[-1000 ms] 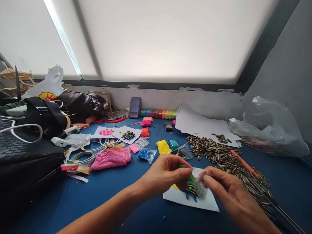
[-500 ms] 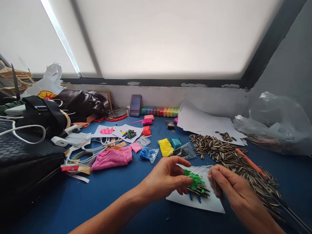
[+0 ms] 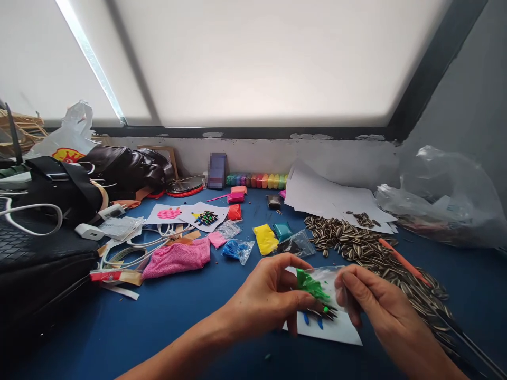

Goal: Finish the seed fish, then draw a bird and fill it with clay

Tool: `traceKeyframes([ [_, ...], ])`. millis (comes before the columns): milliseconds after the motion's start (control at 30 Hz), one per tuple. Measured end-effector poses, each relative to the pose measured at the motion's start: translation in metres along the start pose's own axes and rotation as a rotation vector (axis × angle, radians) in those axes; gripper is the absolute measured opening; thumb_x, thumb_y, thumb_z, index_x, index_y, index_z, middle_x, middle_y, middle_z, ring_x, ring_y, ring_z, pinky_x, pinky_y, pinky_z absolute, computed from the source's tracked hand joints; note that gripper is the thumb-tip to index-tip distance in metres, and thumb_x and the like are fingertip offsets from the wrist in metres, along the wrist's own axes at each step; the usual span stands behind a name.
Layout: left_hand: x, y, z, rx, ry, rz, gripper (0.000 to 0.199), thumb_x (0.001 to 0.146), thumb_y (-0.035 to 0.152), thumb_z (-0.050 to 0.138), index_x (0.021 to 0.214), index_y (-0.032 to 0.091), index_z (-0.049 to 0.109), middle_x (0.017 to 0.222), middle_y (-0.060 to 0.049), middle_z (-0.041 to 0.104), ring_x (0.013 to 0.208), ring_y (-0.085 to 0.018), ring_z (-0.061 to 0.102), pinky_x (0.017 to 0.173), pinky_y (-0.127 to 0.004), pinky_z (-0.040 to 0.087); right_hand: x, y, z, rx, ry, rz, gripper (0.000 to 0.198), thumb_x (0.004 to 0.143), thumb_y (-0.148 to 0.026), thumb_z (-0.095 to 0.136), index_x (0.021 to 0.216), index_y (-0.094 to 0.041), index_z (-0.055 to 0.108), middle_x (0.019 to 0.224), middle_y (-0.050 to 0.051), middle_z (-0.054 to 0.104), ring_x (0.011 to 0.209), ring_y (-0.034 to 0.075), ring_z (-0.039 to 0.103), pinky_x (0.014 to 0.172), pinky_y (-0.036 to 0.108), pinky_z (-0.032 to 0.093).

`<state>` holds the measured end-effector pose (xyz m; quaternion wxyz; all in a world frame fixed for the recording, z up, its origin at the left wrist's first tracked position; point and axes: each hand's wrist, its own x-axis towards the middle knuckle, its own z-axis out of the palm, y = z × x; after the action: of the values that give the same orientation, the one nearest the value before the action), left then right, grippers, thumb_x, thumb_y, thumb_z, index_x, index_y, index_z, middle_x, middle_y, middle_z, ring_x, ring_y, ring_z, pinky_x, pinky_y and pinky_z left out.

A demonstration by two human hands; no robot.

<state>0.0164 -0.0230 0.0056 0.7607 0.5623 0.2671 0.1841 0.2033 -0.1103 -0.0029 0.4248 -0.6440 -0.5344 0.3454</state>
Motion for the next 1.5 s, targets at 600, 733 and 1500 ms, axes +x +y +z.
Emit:
traceKeyframes([
  [600, 0.002, 0.001, -0.008, 0.182, 0.103, 0.087, 0.044, 0.076, 0.056, 0.067, 0.07, 0.013, 0.059, 0.051, 0.003, 0.05, 0.041, -0.007, 0.051, 0.038, -0.016, 0.032, -0.005, -0.004, 0.004, -0.049, -0.101, 0.039, 0.046, 0.09, -0.062, 0.048, 0.071, -0.022, 0.059, 0.052, -0.006, 0.039, 0.047, 0.011, 0.036, 0.044, 0.023, 0.03],
  [733, 0.004, 0.001, -0.007, 0.137, 0.096, 0.109, 0.039, 0.08, 0.05, 0.064, 0.084, 0.012, 0.063, 0.059, 0.001, 0.057, 0.044, -0.009, 0.055, 0.039, -0.017, 0.036, -0.001, -0.001, -0.002, -0.037, -0.019, 0.049, 0.045, 0.089, -0.063, 0.052, 0.072, -0.021, 0.06, 0.056, -0.005, 0.046, 0.047, 0.01, 0.037, 0.044, 0.022, 0.033],
  [1500, 0.016, -0.013, -0.041, 1.288, 0.253, 0.09, 0.015, 0.086, 0.013, 0.051, 0.096, 0.019, 0.061, 0.106, -0.007, 0.059, 0.1, -0.021, 0.057, 0.088, -0.031, 0.045, 0.02, 0.005, -0.036, -0.628, 0.352, -0.104, 0.065, 0.086, -0.068, 0.037, 0.117, -0.015, 0.059, 0.063, 0.003, 0.064, 0.042, 0.02, 0.055, 0.044, 0.033, 0.04],
])
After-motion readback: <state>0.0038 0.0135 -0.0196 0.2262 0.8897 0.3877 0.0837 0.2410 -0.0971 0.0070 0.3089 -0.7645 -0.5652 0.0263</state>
